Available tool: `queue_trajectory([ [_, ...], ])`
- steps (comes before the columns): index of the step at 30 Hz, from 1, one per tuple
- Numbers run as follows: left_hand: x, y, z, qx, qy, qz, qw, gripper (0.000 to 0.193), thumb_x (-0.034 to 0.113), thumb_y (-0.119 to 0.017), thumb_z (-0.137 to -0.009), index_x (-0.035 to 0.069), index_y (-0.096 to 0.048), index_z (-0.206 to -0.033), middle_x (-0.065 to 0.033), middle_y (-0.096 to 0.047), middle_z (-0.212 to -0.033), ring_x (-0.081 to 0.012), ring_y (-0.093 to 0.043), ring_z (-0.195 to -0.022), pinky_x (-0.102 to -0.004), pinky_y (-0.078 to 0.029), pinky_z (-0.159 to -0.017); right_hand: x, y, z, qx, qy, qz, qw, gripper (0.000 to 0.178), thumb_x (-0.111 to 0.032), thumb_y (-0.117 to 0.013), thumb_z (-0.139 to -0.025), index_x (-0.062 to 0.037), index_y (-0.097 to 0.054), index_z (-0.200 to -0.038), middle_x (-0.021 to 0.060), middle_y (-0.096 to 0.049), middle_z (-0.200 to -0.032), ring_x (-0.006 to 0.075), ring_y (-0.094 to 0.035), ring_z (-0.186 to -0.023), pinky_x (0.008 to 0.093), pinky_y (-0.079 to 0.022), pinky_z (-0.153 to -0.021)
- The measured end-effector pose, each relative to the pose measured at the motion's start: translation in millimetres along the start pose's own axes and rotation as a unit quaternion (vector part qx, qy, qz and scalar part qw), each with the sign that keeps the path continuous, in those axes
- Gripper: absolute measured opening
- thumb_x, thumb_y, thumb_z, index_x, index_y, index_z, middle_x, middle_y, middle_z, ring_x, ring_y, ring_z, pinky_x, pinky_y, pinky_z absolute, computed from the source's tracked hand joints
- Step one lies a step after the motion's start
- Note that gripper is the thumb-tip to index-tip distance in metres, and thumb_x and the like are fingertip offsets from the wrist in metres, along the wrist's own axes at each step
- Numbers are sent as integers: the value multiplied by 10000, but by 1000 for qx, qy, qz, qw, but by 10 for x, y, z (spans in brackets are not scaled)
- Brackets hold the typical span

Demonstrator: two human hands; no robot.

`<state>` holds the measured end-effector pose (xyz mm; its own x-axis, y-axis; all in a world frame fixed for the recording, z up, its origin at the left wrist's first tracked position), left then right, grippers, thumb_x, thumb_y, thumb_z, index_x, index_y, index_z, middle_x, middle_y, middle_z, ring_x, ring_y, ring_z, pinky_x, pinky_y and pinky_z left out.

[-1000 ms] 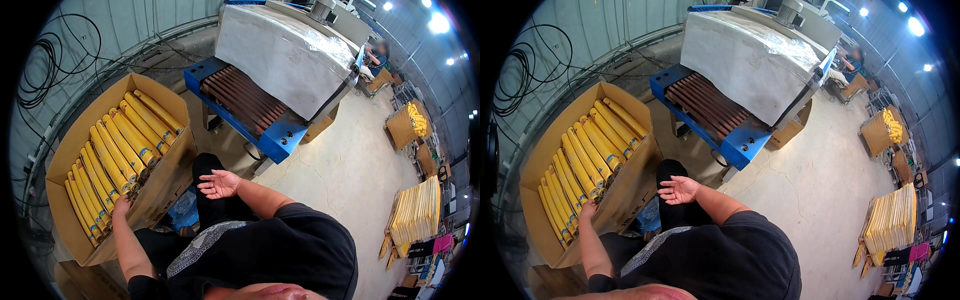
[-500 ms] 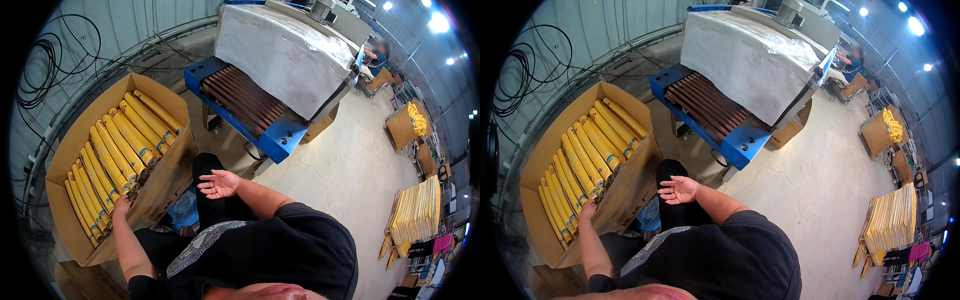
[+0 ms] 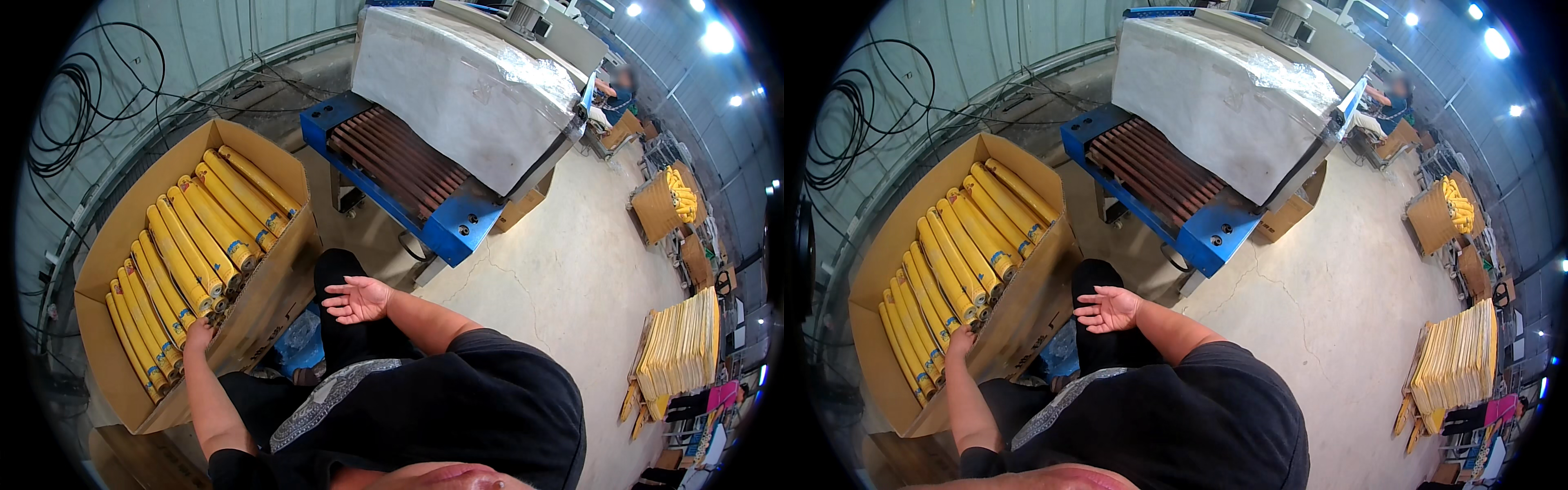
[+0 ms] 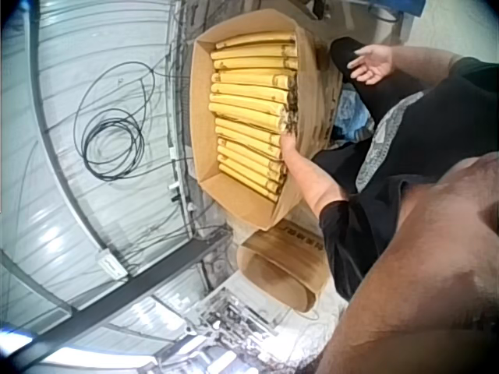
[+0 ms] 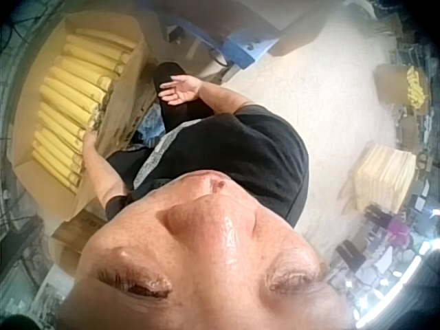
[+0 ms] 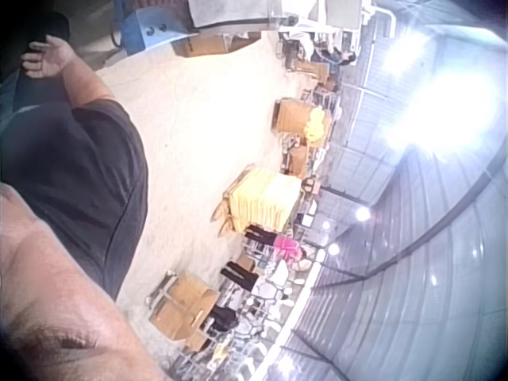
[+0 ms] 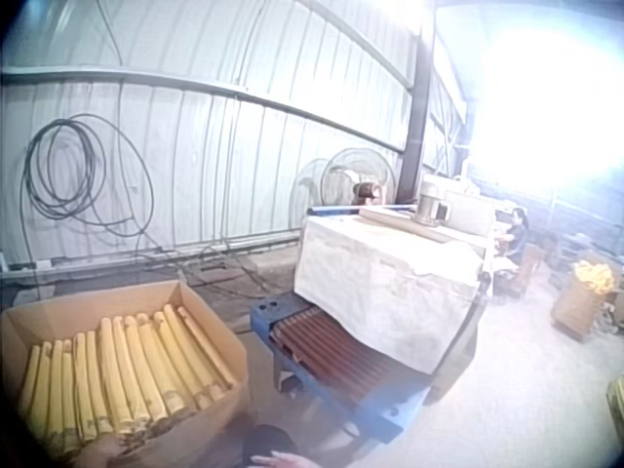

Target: The person repeatedly picks up yellow cylindrical items from a large cardboard box and places them onto a conveyor belt. The items are handled one at a time and transferred to the machine for processing.

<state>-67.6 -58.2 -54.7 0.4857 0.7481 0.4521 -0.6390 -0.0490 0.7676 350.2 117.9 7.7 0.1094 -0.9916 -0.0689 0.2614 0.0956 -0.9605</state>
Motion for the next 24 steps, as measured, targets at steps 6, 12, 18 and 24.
queue_trajectory([
  [6, -27, 21, 31, -1, 4, -12, 1000, 474, 75, -663, -804, -43, -508, -1237, -193, -620, -1138, -252, -611, -1029, -332, -493, -824, 8, -33, -4, 1, -6, -1, 1000, 418, -420, -541, -906, -116, -523, -1193, 178, -565, -1229, 348, -563, -1115, 520, -443, -926],
  [12, -158, -18, -13, -25, 44, 55, 997, 477, 107, -656, -817, -40, -503, -1245, -197, -607, -1165, -271, -598, -1061, -351, -489, -853, 5, 2, -18, -1, -10, -1, 1000, 429, -424, -539, -906, -116, -518, -1203, 178, -560, -1236, 346, -560, -1118, 523, -439, -931],
  [18, 65, -27, 44, -31, -1, -51, 998, 459, 120, -637, -834, -40, -504, -1243, -196, -603, -1178, -291, -594, -1069, -353, -489, -857, -1, 28, 23, -2, -2, -4, 1000, 438, -430, -535, -907, -116, -512, -1211, 176, -556, -1243, 345, -556, -1123, 523, -435, -939],
  [24, 68, 72, 148, 14, 4, -44, 999, 454, 123, -628, -833, -49, -504, -1235, -196, -616, -1157, -296, -607, -1045, -356, -494, -845, -1, 28, 3, -19, 0, 0, 1000, 478, -435, -510, -919, -111, -484, -1270, 180, -524, -1289, 341, -540, -1151, 523, -423, -960],
])
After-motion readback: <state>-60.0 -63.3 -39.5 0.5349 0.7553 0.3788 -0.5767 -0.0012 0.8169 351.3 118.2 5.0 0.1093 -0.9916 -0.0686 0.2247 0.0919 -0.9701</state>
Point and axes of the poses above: each hand's wrist, its own z-axis away from the middle knuckle, its own y-axis out of the back of the hand, x = y × z, the point moved 9 cm from there along -z, towards the middle knuckle
